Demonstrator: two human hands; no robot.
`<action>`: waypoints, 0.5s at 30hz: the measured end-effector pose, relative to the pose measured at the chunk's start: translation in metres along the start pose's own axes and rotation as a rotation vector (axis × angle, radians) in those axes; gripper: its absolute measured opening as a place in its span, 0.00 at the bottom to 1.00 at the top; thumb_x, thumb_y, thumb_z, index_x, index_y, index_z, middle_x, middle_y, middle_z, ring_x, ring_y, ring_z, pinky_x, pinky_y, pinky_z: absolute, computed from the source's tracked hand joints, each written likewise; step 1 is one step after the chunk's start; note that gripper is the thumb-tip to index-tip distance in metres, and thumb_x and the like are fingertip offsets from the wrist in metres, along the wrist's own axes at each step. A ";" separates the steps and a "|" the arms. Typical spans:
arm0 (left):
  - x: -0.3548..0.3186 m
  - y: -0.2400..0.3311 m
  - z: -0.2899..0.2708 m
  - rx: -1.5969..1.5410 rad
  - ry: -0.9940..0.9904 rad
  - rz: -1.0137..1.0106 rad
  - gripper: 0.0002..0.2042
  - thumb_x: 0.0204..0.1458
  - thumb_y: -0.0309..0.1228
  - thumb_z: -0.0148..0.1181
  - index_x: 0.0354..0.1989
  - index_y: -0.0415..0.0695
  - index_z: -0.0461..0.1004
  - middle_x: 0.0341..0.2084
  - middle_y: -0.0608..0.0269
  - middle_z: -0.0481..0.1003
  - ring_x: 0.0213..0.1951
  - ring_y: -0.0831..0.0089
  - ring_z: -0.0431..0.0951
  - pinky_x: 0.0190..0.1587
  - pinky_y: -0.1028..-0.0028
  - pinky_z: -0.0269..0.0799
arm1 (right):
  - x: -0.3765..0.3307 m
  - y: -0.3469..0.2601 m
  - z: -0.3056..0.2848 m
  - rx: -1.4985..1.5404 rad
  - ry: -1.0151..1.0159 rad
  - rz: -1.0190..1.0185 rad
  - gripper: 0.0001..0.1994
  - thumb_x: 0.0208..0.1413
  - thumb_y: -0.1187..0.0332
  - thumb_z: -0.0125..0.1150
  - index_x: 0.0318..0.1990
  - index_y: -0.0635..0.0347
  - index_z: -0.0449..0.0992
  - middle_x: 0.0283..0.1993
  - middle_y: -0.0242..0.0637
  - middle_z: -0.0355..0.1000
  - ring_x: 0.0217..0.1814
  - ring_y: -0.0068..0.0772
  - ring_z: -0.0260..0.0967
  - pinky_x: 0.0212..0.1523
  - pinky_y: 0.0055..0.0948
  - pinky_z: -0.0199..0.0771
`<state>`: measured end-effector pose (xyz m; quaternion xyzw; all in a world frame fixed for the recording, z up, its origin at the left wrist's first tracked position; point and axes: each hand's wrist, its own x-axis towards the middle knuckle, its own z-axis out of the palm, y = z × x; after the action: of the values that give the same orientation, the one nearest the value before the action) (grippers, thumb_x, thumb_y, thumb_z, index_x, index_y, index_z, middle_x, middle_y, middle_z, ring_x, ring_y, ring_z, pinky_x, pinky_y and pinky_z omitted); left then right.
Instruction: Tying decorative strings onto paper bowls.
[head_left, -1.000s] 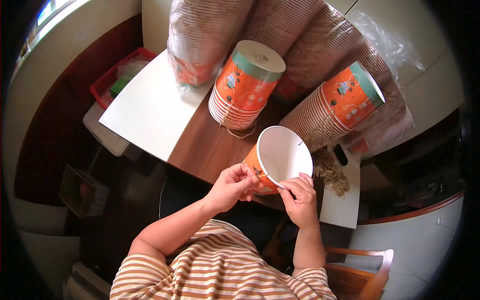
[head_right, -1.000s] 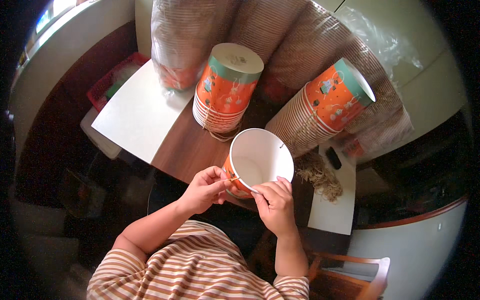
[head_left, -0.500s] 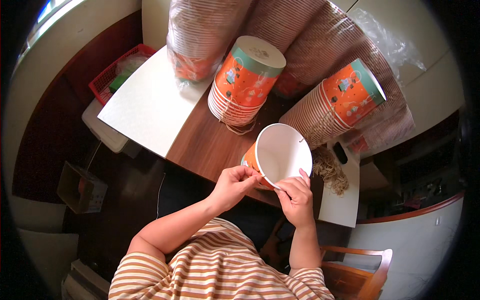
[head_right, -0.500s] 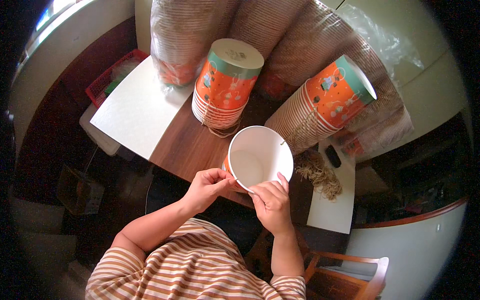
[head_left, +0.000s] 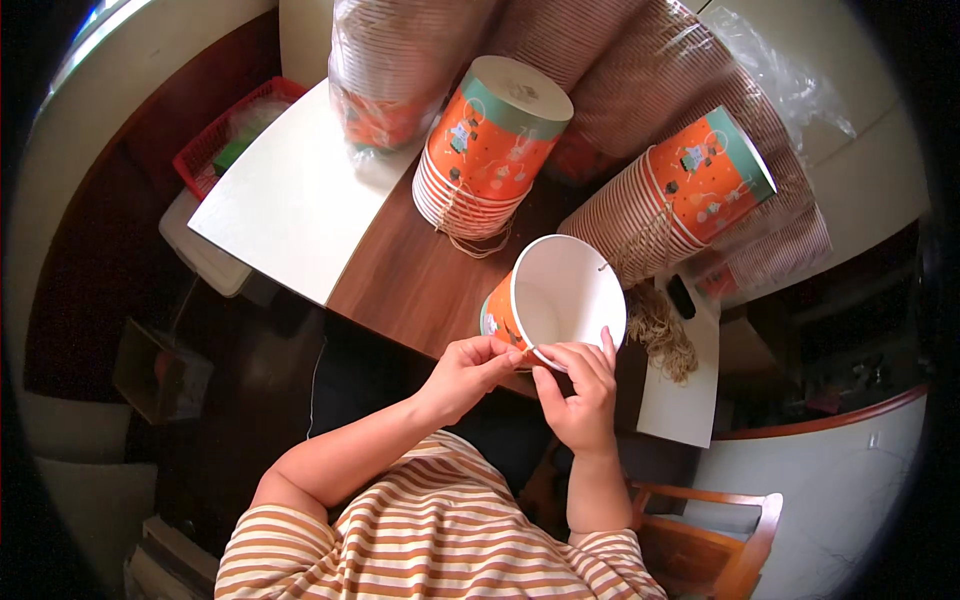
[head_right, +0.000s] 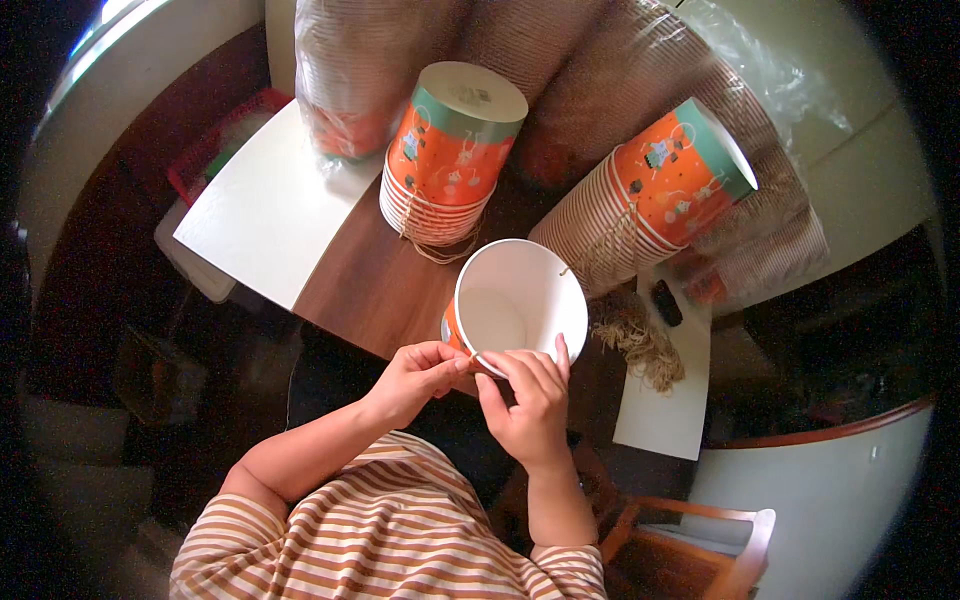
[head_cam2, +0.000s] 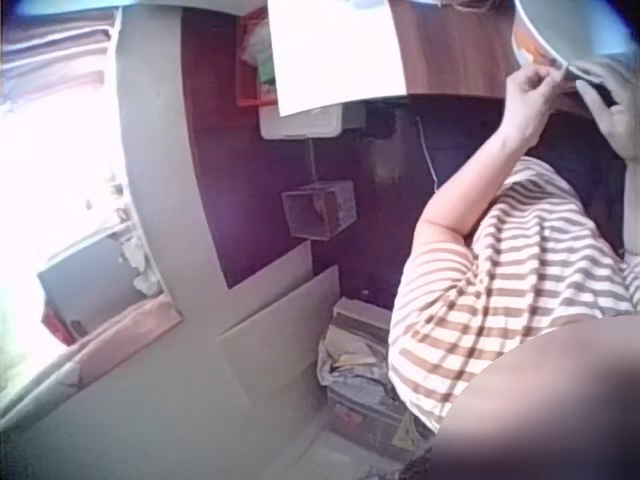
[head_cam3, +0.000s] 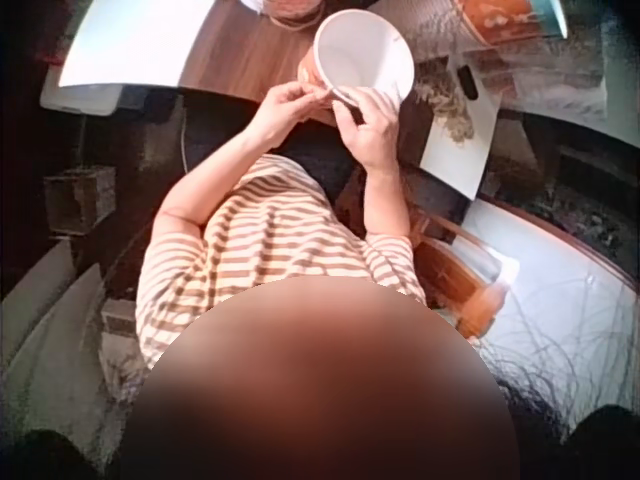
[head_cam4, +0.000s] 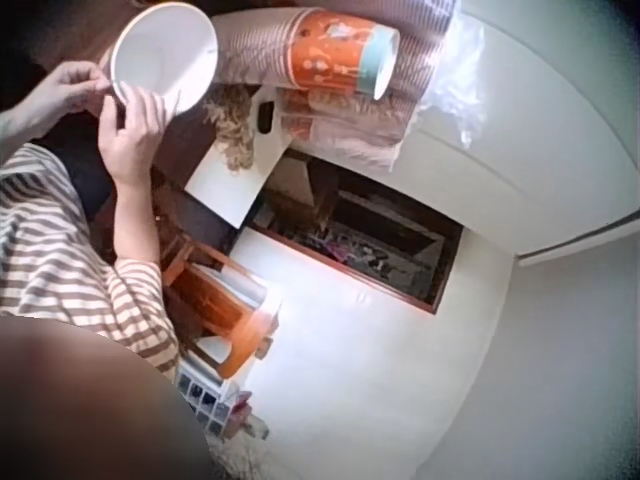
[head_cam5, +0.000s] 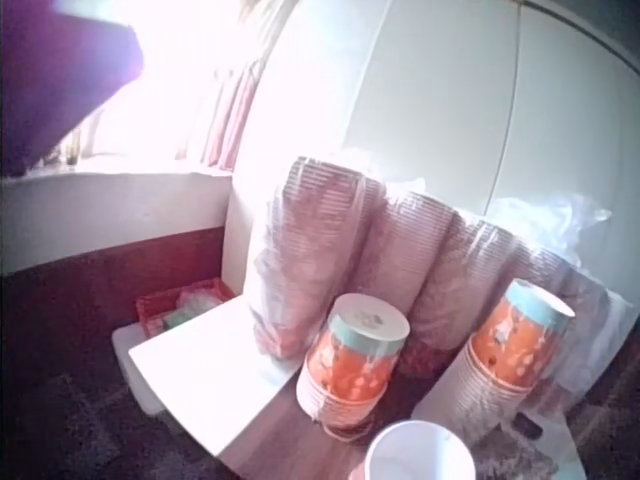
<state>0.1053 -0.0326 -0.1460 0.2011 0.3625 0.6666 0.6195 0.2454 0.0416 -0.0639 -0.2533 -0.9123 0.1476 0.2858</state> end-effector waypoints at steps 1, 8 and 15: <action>-0.002 0.000 0.001 -0.042 -0.020 0.022 0.08 0.58 0.32 0.59 0.37 0.39 0.76 0.28 0.72 0.75 0.28 0.86 0.68 0.32 0.83 0.65 | 0.000 -0.002 0.005 -0.027 0.021 0.002 0.10 0.47 0.70 0.65 0.38 0.56 0.78 0.36 0.33 0.75 0.42 0.37 0.72 0.67 0.55 0.47; -0.002 -0.008 0.000 -0.083 -0.030 0.120 0.07 0.59 0.28 0.57 0.39 0.36 0.75 0.34 0.66 0.77 0.37 0.83 0.74 0.42 0.81 0.70 | -0.001 0.000 0.024 -0.116 0.130 -0.013 0.08 0.47 0.73 0.65 0.36 0.56 0.77 0.33 0.32 0.75 0.39 0.36 0.72 0.68 0.55 0.47; 0.003 -0.020 0.000 0.071 -0.005 0.238 0.07 0.58 0.28 0.58 0.38 0.36 0.75 0.31 0.69 0.77 0.34 0.86 0.72 0.38 0.83 0.69 | -0.003 0.006 0.025 -0.200 0.164 -0.148 0.10 0.47 0.76 0.66 0.38 0.60 0.77 0.35 0.35 0.76 0.39 0.35 0.74 0.61 0.51 0.64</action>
<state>0.1183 -0.0305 -0.1608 0.2662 0.3581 0.7217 0.5292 0.2349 0.0417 -0.0873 -0.2236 -0.9122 0.0134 0.3431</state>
